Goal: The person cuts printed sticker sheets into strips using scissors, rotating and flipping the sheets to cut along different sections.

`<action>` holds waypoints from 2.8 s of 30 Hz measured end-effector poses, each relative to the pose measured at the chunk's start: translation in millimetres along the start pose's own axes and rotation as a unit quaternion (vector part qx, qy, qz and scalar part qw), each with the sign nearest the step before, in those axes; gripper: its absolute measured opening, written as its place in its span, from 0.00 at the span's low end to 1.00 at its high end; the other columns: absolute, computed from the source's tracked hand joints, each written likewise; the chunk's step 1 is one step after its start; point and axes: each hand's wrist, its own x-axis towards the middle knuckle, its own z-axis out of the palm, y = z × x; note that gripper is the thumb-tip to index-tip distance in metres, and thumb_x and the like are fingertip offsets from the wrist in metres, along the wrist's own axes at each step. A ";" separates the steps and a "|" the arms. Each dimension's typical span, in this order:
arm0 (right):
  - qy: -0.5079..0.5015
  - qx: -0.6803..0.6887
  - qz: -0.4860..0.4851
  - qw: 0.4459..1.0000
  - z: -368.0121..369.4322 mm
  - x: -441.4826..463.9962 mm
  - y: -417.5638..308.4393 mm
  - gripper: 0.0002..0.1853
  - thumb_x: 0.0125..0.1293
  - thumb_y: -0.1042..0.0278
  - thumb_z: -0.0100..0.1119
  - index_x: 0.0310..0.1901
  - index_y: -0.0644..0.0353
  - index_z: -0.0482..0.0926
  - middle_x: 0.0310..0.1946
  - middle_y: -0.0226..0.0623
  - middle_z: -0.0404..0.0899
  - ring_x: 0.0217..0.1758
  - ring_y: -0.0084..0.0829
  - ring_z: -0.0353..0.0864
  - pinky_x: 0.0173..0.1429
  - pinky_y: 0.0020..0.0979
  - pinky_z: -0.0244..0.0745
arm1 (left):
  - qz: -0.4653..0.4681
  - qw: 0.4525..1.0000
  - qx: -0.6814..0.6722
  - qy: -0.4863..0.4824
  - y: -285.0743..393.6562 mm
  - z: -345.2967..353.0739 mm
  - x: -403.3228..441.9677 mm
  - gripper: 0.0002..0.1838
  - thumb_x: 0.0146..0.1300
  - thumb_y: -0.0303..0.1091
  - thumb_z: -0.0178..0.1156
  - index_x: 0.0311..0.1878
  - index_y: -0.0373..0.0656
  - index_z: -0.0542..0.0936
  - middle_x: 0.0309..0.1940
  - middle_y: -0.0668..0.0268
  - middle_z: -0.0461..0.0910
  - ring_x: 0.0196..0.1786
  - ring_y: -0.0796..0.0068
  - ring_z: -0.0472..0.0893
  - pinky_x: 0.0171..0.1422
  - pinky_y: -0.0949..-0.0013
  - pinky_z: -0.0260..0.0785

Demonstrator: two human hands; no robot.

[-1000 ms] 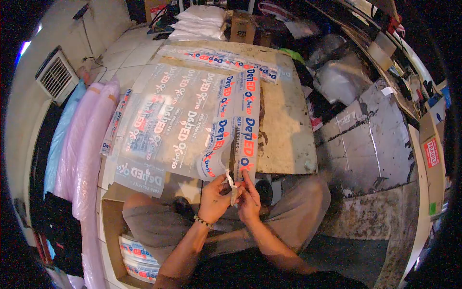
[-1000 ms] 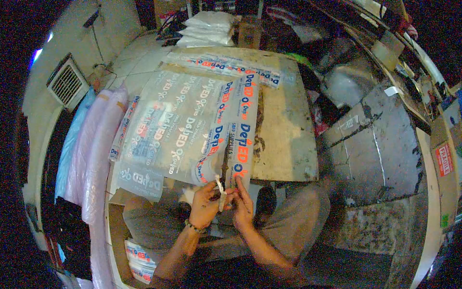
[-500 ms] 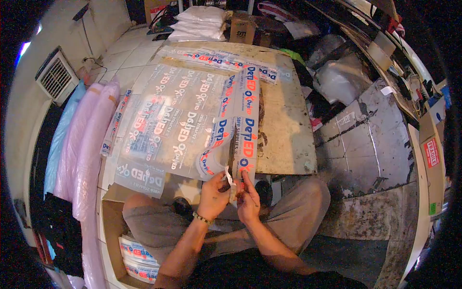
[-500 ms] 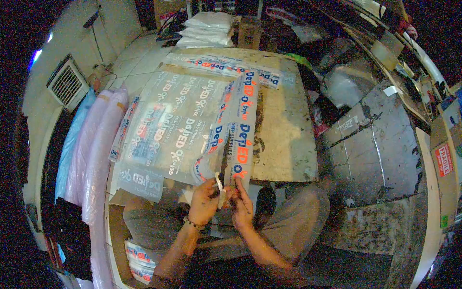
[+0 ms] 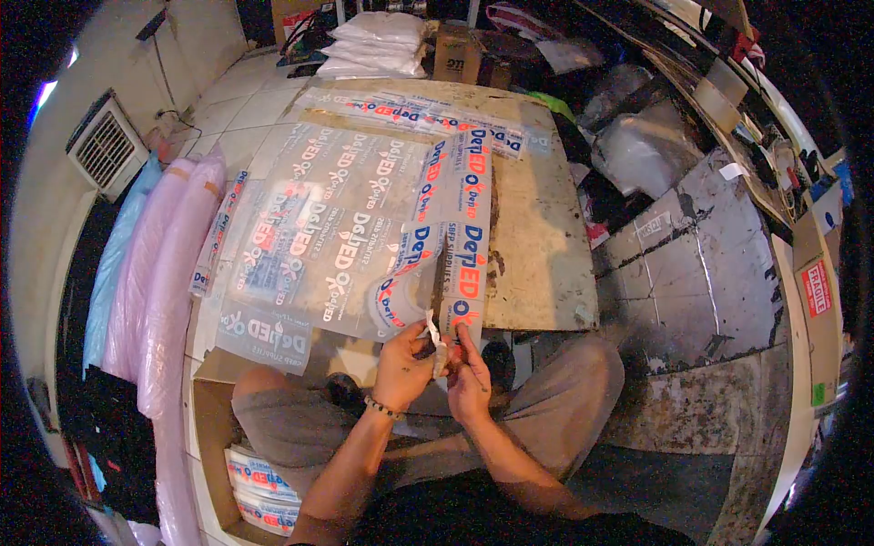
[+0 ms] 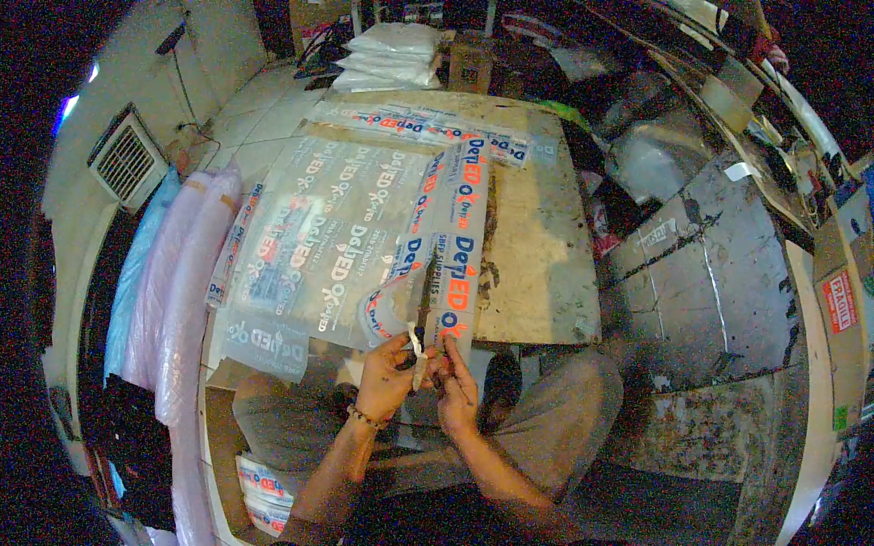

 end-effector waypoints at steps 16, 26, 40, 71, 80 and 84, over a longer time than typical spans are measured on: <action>0.024 0.000 0.003 1.000 -1.9 0.4 4.5 0.32 0.68 0.76 0.48 0.74 0.61 0.56 0.68 0.32 0.66 0.59 0.23 0.71 0.64 0.27 0.66 | 0.007 1.000 0.010 0.004 6.7 3.4 14.3 0.21 0.59 0.25 0.66 0.57 0.37 0.77 0.36 0.64 0.86 0.30 0.82 0.81 0.32 0.77 0.72; 0.024 -0.014 0.003 1.000 1.7 1.5 2.3 0.35 0.63 0.81 0.41 0.75 0.63 0.54 0.71 0.40 0.63 0.69 0.32 0.68 0.71 0.33 0.62 | 0.004 1.000 -0.011 0.001 12.9 4.2 22.8 0.25 0.61 0.25 0.65 0.63 0.35 0.73 0.29 0.68 0.84 0.28 0.86 0.77 0.29 0.79 0.68; 0.015 -0.016 0.001 1.000 5.6 1.1 -1.7 0.33 0.68 0.79 0.43 0.75 0.63 0.53 0.72 0.38 0.60 0.67 0.27 0.68 0.69 0.29 0.62 | 0.019 1.000 0.012 0.004 22.6 6.7 27.6 0.23 0.59 0.21 0.63 0.60 0.35 0.75 0.39 0.62 0.86 0.31 0.82 0.81 0.29 0.79 0.69; 0.020 0.000 0.016 1.000 -7.1 0.4 8.6 0.35 0.65 0.82 0.43 0.75 0.61 0.54 0.75 0.34 0.57 0.66 0.29 0.71 0.71 0.37 0.63 | 0.001 1.000 0.005 -0.007 39.2 9.3 102.0 0.17 0.61 0.21 0.61 0.54 0.35 0.76 0.39 0.61 0.85 0.37 0.71 0.85 0.34 0.69 0.81; 0.019 0.016 0.009 1.000 -7.1 -3.2 9.5 0.35 0.65 0.80 0.45 0.75 0.60 0.53 0.72 0.31 0.61 0.58 0.24 0.73 0.69 0.35 0.65 | 0.038 0.999 -0.009 -0.036 32.5 8.2 115.9 0.16 0.61 0.23 0.62 0.53 0.36 0.77 0.38 0.63 0.85 0.35 0.74 0.84 0.33 0.70 0.80; 0.026 0.017 0.024 0.999 -10.2 -1.8 14.6 0.35 0.65 0.79 0.46 0.75 0.61 0.53 0.72 0.31 0.61 0.52 0.20 0.74 0.68 0.34 0.66 | 0.014 1.000 -0.001 -0.021 41.9 10.5 120.7 0.17 0.61 0.26 0.63 0.54 0.35 0.77 0.38 0.63 0.85 0.35 0.76 0.84 0.33 0.71 0.80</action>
